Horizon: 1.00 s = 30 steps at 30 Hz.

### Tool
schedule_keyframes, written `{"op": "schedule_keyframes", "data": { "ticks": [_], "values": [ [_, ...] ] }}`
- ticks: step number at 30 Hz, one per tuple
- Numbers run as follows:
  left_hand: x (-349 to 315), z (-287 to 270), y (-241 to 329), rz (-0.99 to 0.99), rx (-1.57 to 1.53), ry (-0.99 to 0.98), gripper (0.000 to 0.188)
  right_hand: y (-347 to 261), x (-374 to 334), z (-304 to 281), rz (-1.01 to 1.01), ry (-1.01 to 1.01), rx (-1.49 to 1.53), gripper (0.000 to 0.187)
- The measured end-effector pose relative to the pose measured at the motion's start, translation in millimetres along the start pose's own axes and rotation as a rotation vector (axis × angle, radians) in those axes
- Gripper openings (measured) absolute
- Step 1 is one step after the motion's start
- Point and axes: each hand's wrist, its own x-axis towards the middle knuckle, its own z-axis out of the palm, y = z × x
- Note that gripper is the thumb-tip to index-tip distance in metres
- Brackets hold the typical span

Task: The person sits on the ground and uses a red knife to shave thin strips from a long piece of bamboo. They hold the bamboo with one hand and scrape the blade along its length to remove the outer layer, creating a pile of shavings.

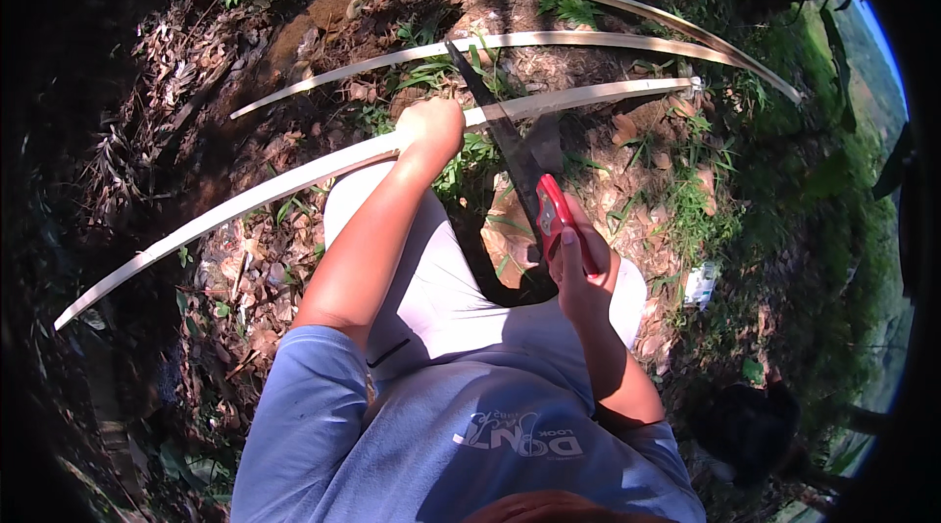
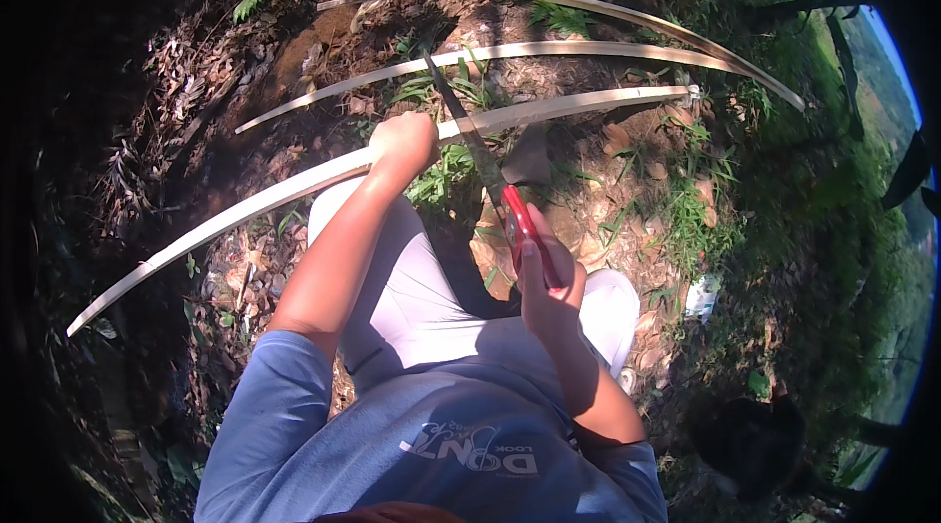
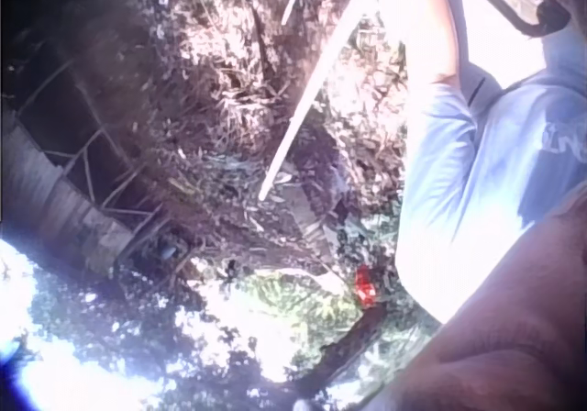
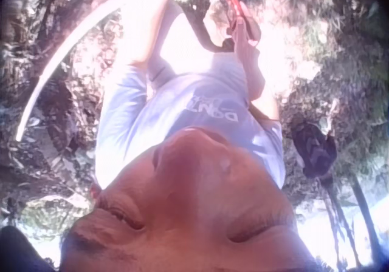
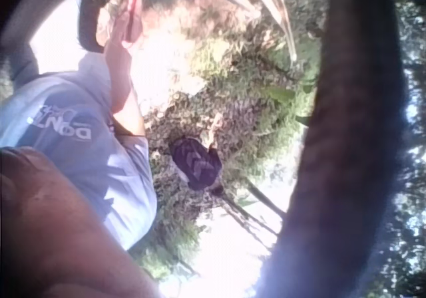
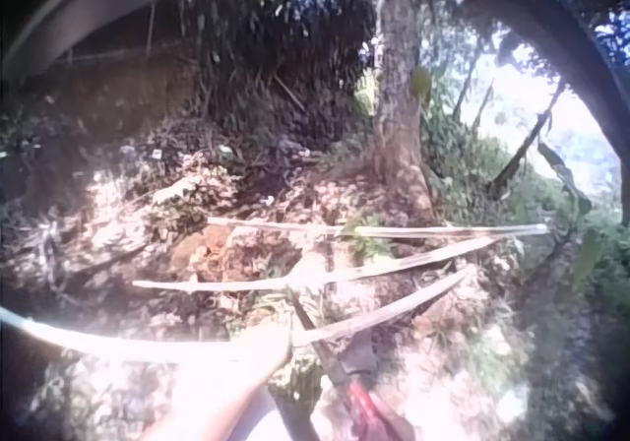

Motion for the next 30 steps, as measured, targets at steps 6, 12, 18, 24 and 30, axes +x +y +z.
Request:
{"op": "schedule_keyframes", "data": {
  "ticks": [6,12,18,24,30],
  "values": [
    [-17,15,7,0.087,0.005,0.130,0.019,3,139,68,-0.166,0.014,-0.102,0.038],
    [-2,5,3,0.024,-0.020,0.040,0.020,2,150,76,-0.167,0.007,-0.196,0.037],
    [44,9,-34,0.081,-0.208,-0.457,0.030,21,42,19,-0.094,-0.005,-0.137,0.043],
    [38,12,-34,0.098,-0.533,-0.537,0.027,-8,-72,-20,-0.004,0.000,-0.299,0.046],
    [39,9,-34,0.123,-0.506,-0.467,0.033,-6,-77,-14,-0.166,0.039,-0.402,0.046]
  ]
}}
